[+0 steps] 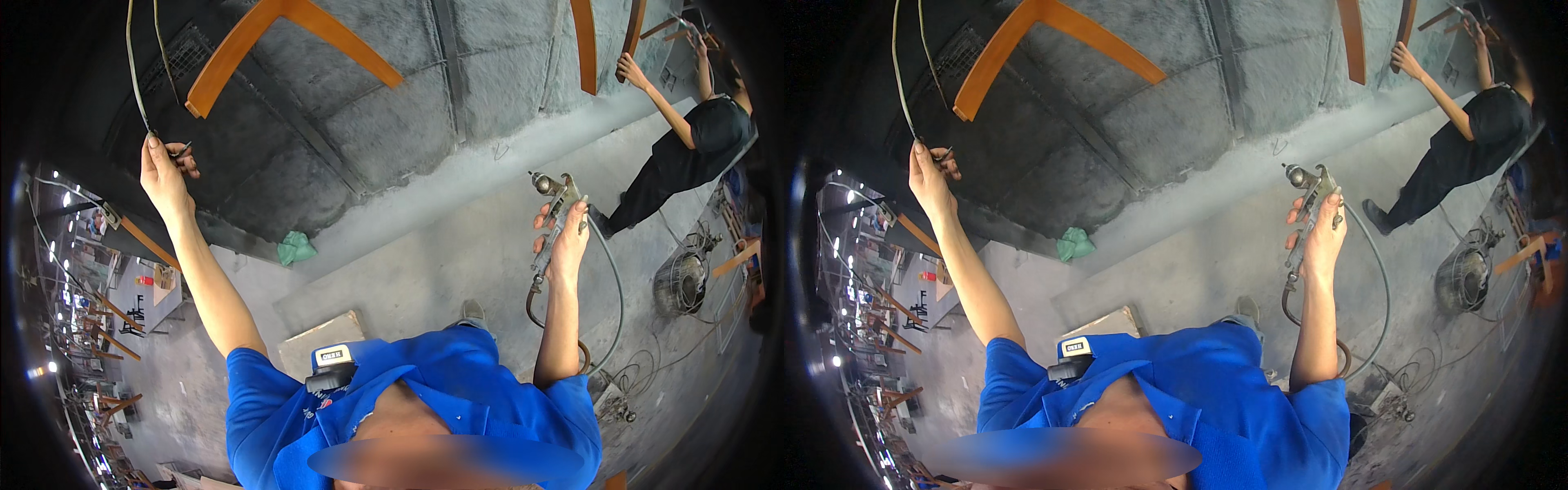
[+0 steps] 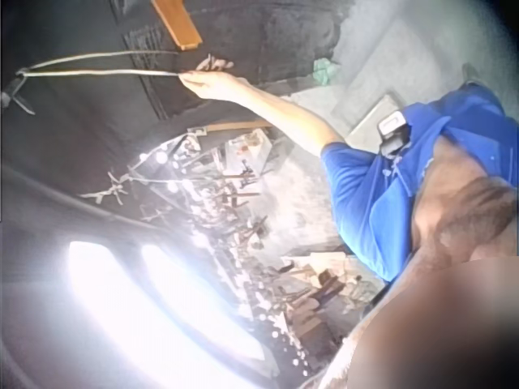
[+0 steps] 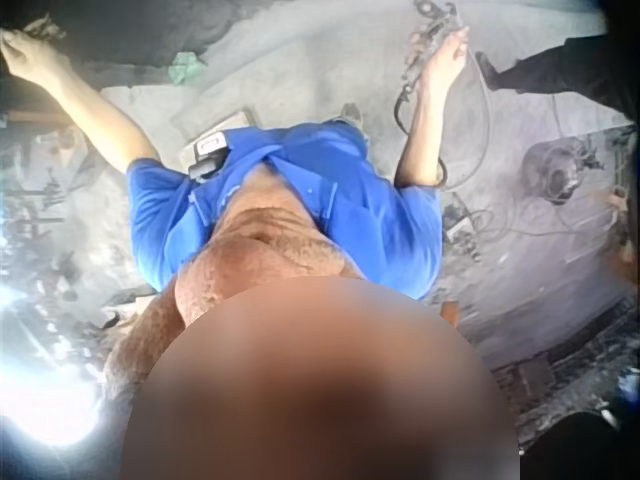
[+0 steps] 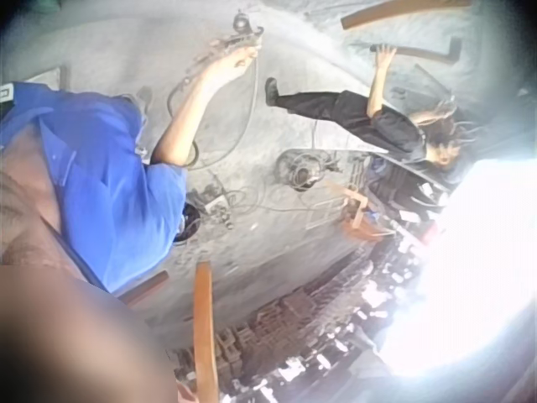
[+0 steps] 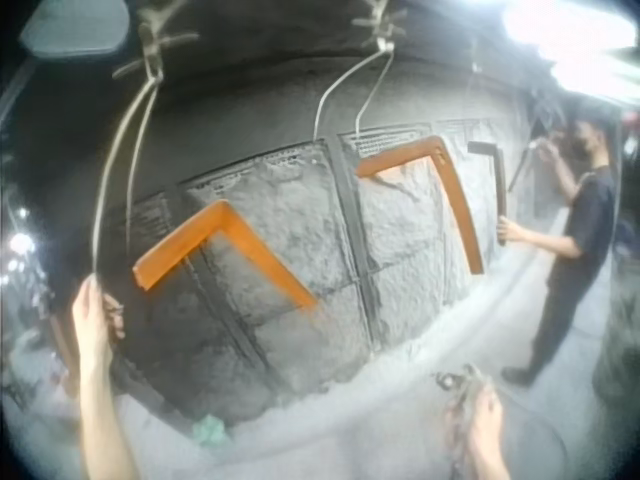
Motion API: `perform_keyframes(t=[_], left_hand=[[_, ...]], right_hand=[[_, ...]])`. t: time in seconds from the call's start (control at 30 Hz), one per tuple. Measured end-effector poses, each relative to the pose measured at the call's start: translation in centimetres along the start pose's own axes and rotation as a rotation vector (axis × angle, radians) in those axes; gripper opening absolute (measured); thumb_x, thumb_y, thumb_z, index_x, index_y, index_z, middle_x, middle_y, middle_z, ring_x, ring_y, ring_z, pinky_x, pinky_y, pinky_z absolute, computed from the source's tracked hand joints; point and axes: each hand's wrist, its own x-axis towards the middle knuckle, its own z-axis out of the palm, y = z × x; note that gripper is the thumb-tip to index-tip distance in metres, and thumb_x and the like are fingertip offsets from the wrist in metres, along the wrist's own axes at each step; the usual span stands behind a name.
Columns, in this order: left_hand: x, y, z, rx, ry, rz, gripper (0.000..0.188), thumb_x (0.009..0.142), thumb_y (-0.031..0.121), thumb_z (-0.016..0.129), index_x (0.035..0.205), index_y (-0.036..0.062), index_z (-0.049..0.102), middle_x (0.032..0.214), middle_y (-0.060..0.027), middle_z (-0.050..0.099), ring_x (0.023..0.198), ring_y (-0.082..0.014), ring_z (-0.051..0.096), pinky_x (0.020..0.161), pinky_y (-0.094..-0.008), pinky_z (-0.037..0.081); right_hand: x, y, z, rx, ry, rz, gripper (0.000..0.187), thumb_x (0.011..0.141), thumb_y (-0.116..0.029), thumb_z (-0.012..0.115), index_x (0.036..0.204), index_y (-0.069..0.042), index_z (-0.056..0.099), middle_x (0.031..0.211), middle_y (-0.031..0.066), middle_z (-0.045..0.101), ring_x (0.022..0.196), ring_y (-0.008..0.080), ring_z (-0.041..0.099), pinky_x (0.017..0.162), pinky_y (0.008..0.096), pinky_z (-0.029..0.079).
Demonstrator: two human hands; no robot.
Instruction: The person holds a wooden chair leg in the left hand and uses a spray gun in the right hand to apply finish. The person rotates the leg to coat all sides and then places it on a hanging rack before repeating the process with another leg.
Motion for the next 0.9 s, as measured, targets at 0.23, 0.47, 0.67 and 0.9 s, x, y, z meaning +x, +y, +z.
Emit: perform_keyframes(t=[0.23,0.47,0.67,0.9], left_hand=[[0.0,0.2,0.7,-0.019,0.019,0.01,0.041,0.109,0.039,0.052,0.126,0.0023,0.059,0.077,-0.0057,0.064,0.056,-0.0096,0.058,0.047,-0.0249,0.048],[0.5,-0.5,0.2,-0.05,0.039,0.018,0.04,0.108,0.04,0.054,0.124,0.0036,0.06,0.075,-0.0048,0.063,0.055,-0.0093,0.057,0.045,-0.0242,0.046],[1.7,-1.6,-0.6,-0.045,0.035,0.021,0.039,0.107,0.041,0.056,0.115,0.0037,0.059,0.075,-0.005,0.062,0.055,-0.0103,0.057,0.044,-0.0248,0.044],[2.0,-1.4,-0.6,0.006,0.066,-0.011,0.044,0.106,0.045,0.057,0.121,0.0041,0.058,0.075,-0.0047,0.062,0.055,-0.0094,0.056,0.044,-0.0233,0.042]], right_hand=[[-3.0,-6.2,3.2,0.341,-0.349,-0.182,0.086,0.096,-0.077,0.038,0.146,-0.007,0.044,0.089,0.0084,0.06,0.069,0.0166,0.061,0.036,0.0231,0.043],[-2.1,-5.6,3.7,0.275,-0.306,-0.253,0.087,0.099,-0.072,0.04,0.149,-0.001,0.042,0.089,0.0109,0.061,0.069,0.0171,0.062,0.037,0.0235,0.043],[-1.1,-1.8,-0.3,0.028,-0.119,-0.017,0.076,0.104,-0.066,0.04,0.148,-0.004,0.045,0.088,0.0079,0.062,0.07,0.0135,0.062,0.038,0.0225,0.045],[-1.6,-1.3,-0.8,0.112,-0.153,-0.081,0.076,0.104,-0.063,0.043,0.149,-0.003,0.044,0.089,0.0092,0.064,0.071,0.0144,0.064,0.04,0.024,0.049]])
